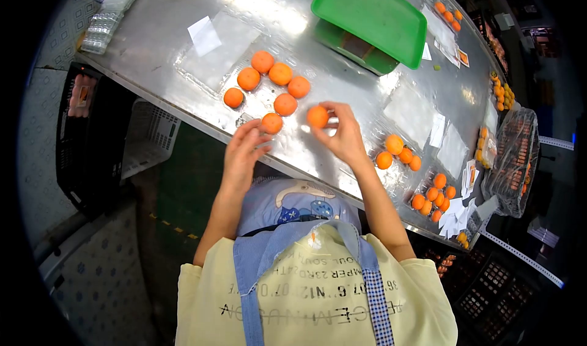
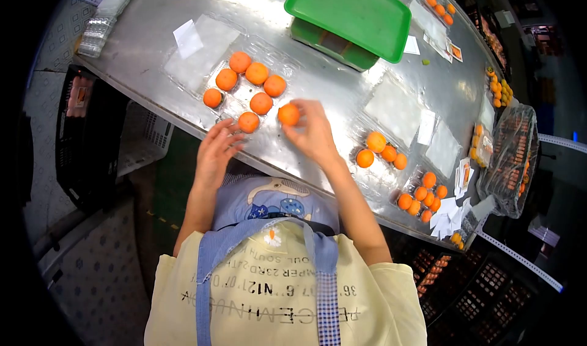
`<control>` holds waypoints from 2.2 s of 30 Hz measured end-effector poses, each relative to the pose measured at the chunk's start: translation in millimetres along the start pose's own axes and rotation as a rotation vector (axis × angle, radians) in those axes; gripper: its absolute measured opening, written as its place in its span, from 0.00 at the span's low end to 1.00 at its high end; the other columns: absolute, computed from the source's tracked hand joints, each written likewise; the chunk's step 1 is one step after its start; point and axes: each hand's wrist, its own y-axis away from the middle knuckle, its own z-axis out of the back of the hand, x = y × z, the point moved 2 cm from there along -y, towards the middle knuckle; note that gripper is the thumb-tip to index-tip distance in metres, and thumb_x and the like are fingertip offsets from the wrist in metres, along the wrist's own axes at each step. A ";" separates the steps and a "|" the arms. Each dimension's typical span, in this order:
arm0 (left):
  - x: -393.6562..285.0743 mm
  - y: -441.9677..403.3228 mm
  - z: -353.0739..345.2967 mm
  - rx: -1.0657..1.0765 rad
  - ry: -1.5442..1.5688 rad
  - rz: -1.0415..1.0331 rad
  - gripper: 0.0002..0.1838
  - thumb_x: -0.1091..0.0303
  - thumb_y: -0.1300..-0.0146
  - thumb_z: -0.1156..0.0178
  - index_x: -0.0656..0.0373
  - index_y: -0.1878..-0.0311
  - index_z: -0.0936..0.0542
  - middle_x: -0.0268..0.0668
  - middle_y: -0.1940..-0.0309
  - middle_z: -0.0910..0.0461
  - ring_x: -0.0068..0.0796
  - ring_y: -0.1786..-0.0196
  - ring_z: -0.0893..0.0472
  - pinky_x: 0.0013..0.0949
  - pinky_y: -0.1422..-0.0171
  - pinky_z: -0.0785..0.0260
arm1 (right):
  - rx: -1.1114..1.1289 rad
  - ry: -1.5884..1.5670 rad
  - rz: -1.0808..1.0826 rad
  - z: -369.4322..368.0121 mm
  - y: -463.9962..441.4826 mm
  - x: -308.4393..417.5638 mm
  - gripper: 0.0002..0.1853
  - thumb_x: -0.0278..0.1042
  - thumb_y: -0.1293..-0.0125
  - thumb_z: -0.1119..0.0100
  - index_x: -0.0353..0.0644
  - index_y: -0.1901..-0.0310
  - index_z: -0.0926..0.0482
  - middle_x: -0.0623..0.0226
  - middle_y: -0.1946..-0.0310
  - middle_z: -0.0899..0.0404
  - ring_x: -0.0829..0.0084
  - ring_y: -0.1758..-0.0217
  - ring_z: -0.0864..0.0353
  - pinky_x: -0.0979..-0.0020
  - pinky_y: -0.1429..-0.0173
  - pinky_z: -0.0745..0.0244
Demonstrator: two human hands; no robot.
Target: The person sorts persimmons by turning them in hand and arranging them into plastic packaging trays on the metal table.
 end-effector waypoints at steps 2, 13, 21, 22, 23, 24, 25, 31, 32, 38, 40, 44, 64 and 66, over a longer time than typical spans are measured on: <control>-9.7 -5.6 21.8 -0.060 0.008 -0.020 0.18 0.64 0.31 0.45 0.62 0.41 0.28 0.39 0.52 0.23 0.29 0.52 0.21 0.32 0.49 0.28 | -0.041 0.071 0.030 2.5 -27.9 -10.1 0.26 0.28 0.50 0.30 0.38 0.47 0.26 0.58 0.52 0.26 0.65 0.53 0.21 0.69 0.54 0.19; -31.3 -32.5 73.7 -0.138 0.106 -0.071 0.13 0.68 0.31 0.45 0.60 0.46 0.26 0.34 0.58 0.22 0.24 0.59 0.22 0.28 0.54 0.30 | 0.014 0.380 0.031 1.6 -114.8 -32.4 0.24 0.35 0.49 0.31 0.40 0.49 0.23 0.58 0.53 0.23 0.61 0.53 0.22 0.66 0.51 0.24; -32.8 -52.8 77.4 -0.147 0.132 -0.055 0.10 0.69 0.31 0.45 0.59 0.49 0.25 0.32 0.60 0.22 0.22 0.62 0.22 0.26 0.57 0.30 | 0.170 0.406 0.102 -4.5 -124.9 -41.1 0.24 0.31 0.50 0.31 0.40 0.49 0.23 0.58 0.52 0.24 0.61 0.52 0.23 0.64 0.50 0.25; -33.0 -54.4 77.0 -0.148 0.131 -0.053 0.10 0.69 0.32 0.45 0.60 0.49 0.25 0.32 0.60 0.22 0.22 0.62 0.22 0.26 0.57 0.30 | 0.195 0.408 0.114 -3.4 -127.0 -36.8 0.25 0.31 0.50 0.30 0.40 0.48 0.23 0.58 0.52 0.24 0.60 0.51 0.23 0.64 0.49 0.26; -33.7 -55.5 76.5 -0.149 0.131 -0.052 0.10 0.69 0.32 0.45 0.60 0.49 0.25 0.32 0.60 0.21 0.22 0.62 0.22 0.26 0.57 0.30 | 0.220 0.411 0.125 -2.9 -128.6 -34.0 0.25 0.31 0.50 0.30 0.40 0.48 0.23 0.58 0.52 0.24 0.59 0.49 0.23 0.63 0.47 0.26; -34.3 -56.5 76.0 -0.150 0.130 -0.051 0.10 0.69 0.32 0.44 0.60 0.49 0.25 0.32 0.61 0.21 0.21 0.62 0.22 0.26 0.57 0.30 | 0.231 0.417 0.154 -2.6 -130.0 -33.5 0.25 0.31 0.50 0.30 0.40 0.48 0.23 0.58 0.52 0.24 0.58 0.49 0.24 0.63 0.46 0.27; -35.1 -57.6 75.4 -0.154 0.130 -0.052 0.10 0.70 0.32 0.45 0.60 0.49 0.24 0.33 0.61 0.21 0.21 0.62 0.22 0.26 0.57 0.30 | 0.242 0.423 0.184 -2.1 -131.6 -33.2 0.25 0.31 0.50 0.30 0.40 0.48 0.23 0.58 0.52 0.24 0.57 0.48 0.25 0.62 0.44 0.28; -39.4 -65.0 79.2 -0.180 0.089 -0.076 0.10 0.70 0.31 0.45 0.61 0.50 0.24 0.34 0.62 0.22 0.20 0.63 0.23 0.25 0.58 0.29 | 0.301 0.451 0.185 0.8 -135.5 -31.0 0.26 0.32 0.50 0.29 0.41 0.48 0.23 0.57 0.52 0.24 0.55 0.47 0.26 0.61 0.43 0.30; -40.1 -66.8 81.1 -0.185 0.079 -0.079 0.10 0.70 0.31 0.45 0.61 0.50 0.24 0.34 0.62 0.22 0.20 0.63 0.23 0.25 0.58 0.29 | 0.298 0.461 0.187 0.9 -135.0 -30.8 0.26 0.32 0.51 0.29 0.41 0.47 0.23 0.57 0.52 0.23 0.55 0.47 0.26 0.61 0.43 0.30; -42.5 -75.0 83.8 -0.184 0.043 -0.103 0.10 0.70 0.32 0.44 0.61 0.50 0.24 0.34 0.61 0.21 0.20 0.63 0.23 0.25 0.57 0.29 | 0.274 0.452 0.169 3.1 -131.7 -31.5 0.27 0.31 0.50 0.29 0.40 0.46 0.24 0.57 0.53 0.24 0.55 0.48 0.26 0.61 0.45 0.29; -41.1 -77.7 87.4 -0.187 0.021 -0.115 0.11 0.70 0.32 0.43 0.61 0.49 0.24 0.34 0.60 0.21 0.20 0.62 0.23 0.25 0.56 0.29 | 0.252 0.432 0.182 3.7 -129.8 -32.5 0.28 0.30 0.50 0.29 0.39 0.46 0.24 0.57 0.54 0.23 0.56 0.49 0.25 0.61 0.46 0.28; -37.6 -87.3 101.3 -0.269 -0.106 -0.184 0.12 0.70 0.33 0.41 0.61 0.49 0.24 0.34 0.57 0.22 0.21 0.59 0.22 0.25 0.53 0.28 | 0.218 0.331 0.121 8.5 -123.1 -25.7 0.27 0.31 0.49 0.29 0.40 0.45 0.24 0.59 0.54 0.23 0.60 0.53 0.23 0.64 0.47 0.27; -74.0 -158.9 146.3 -0.513 -0.148 -0.229 0.17 0.75 0.35 0.43 0.67 0.44 0.31 0.39 0.65 0.24 0.26 0.69 0.21 0.28 0.67 0.21 | 0.233 -0.710 -0.601 -92.4 -66.7 -21.8 0.34 0.39 0.31 0.43 0.23 0.33 0.44 0.47 0.42 0.28 0.64 0.44 0.22 0.70 0.43 0.24; -86.4 -170.8 157.6 -0.541 -0.158 -0.246 0.18 0.75 0.35 0.43 0.67 0.43 0.31 0.39 0.64 0.23 0.27 0.69 0.20 0.28 0.66 0.20 | 0.246 -0.714 -0.585 -103.5 -84.1 -15.5 0.34 0.38 0.31 0.44 0.23 0.33 0.44 0.46 0.40 0.30 0.63 0.41 0.24 0.69 0.42 0.24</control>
